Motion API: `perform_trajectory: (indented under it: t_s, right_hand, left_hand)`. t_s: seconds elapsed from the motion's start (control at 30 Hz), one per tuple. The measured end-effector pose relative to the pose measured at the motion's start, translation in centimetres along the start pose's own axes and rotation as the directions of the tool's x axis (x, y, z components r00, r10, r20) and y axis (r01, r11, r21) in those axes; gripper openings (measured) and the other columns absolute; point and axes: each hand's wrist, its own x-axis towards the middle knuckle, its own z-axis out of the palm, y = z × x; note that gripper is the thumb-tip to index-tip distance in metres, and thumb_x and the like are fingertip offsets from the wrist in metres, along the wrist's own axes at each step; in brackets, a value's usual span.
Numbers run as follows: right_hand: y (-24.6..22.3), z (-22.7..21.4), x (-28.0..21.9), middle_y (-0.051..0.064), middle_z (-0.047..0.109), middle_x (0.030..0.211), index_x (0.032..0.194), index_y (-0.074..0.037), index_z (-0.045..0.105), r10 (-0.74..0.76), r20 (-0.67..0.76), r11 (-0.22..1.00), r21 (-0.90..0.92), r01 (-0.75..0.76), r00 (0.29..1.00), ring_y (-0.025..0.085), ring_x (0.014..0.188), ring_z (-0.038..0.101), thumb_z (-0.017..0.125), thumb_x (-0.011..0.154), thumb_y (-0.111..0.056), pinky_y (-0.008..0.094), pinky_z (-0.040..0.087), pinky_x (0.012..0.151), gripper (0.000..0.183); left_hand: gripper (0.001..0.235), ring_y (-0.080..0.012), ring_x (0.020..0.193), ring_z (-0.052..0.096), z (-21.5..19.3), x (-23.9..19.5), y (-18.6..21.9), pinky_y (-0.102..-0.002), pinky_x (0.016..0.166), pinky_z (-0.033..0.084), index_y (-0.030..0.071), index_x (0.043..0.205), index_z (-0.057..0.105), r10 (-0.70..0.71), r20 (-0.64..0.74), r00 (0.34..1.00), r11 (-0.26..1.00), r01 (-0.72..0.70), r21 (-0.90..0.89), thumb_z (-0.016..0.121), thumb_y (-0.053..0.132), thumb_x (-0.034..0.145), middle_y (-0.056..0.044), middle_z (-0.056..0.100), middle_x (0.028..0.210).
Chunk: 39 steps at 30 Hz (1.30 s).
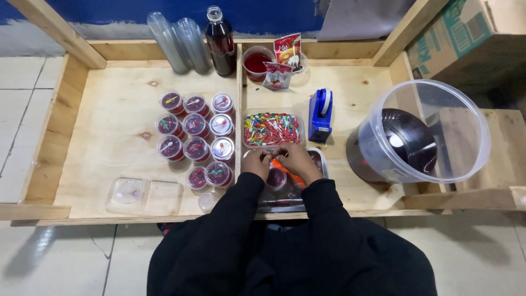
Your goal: Filling small plastic cups with jelly from a large container using a spoon.
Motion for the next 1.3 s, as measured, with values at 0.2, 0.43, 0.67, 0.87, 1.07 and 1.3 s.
perform_trajectory:
  t_s: [0.2,0.43,0.67,0.87,1.07,1.3]
  right_hand:
    - [0.7,1.5,-3.7,0.009,0.079,0.102,0.099,-0.02,0.079,0.104,-0.01,0.994,0.011,-0.104,0.994,0.031,0.107,0.073,0.069,0.087,-0.018,0.04,0.056,0.094,0.015]
    - [2.6,4.2,-4.3,0.011,0.077,0.1,0.098,-0.016,0.076,0.123,-0.075,0.986,-0.1,-0.13,0.99,0.034,0.106,0.072,0.067,0.089,-0.016,0.044,0.057,0.092,0.013]
    - [2.2,5.4,-4.0,0.011,0.071,0.097,0.098,-0.015,0.075,0.078,-0.096,0.969,-0.226,-0.098,0.992,0.034,0.101,0.071,0.067,0.091,-0.017,0.042,0.057,0.087,0.011]
    - [0.1,4.5,-5.2,0.019,0.067,0.104,0.101,-0.006,0.073,0.076,-0.069,0.972,-0.217,-0.089,0.995,0.041,0.106,0.068,0.063,0.093,-0.011,0.047,0.055,0.092,0.014]
    - [-0.4,3.7,-5.5,0.017,0.067,0.104,0.102,-0.009,0.073,0.075,-0.106,0.983,-0.161,-0.091,0.992,0.04,0.107,0.068,0.063,0.093,-0.013,0.047,0.056,0.092,0.014]
    - [4.7,-0.3,-2.5,0.01,0.075,0.101,0.101,-0.021,0.079,0.315,-0.333,0.948,0.157,-0.277,0.889,0.033,0.107,0.07,0.072,0.086,-0.026,0.043,0.056,0.089,0.017]
  left_hand:
    - [0.008,-0.0171,0.106,0.07,3.2,-2.1,-3.1,-0.033,0.09,0.057,0.031,0.1,0.071,-0.233,0.09,0.968,0.971,0.236,-0.023,0.07,0.034,0.092,0.008,0.072,0.096]
    - [0.012,-0.0221,0.107,0.07,1.3,-4.4,-1.8,-0.036,0.09,0.058,0.026,0.107,0.072,-0.153,0.103,0.983,0.98,0.138,0.141,0.064,0.03,0.098,0.0,0.07,0.107]
    - [0.024,-0.028,0.112,0.068,0.3,-5.1,-1.1,-0.038,0.093,0.058,0.018,0.12,0.068,-0.066,0.189,0.98,0.978,0.026,0.208,0.057,0.027,0.101,-0.008,0.06,0.115]
    - [0.025,-0.0289,0.113,0.068,0.1,-5.3,-0.6,-0.039,0.094,0.057,0.015,0.121,0.068,-0.06,0.194,0.979,0.979,0.02,0.203,0.056,0.026,0.102,-0.009,0.059,0.116]
    - [0.027,-0.0304,0.116,0.066,-2.0,-6.3,1.8,-0.039,0.097,0.057,0.012,0.123,0.067,-0.062,0.171,0.983,0.985,0.033,0.168,0.056,0.025,0.102,-0.011,0.059,0.119]
    - [0.016,-0.0208,0.104,0.07,-0.9,-4.7,3.0,-0.035,0.094,0.055,0.019,0.108,0.071,-0.096,0.087,0.992,0.995,0.099,-0.031,0.065,0.028,0.097,-0.002,0.063,0.105]
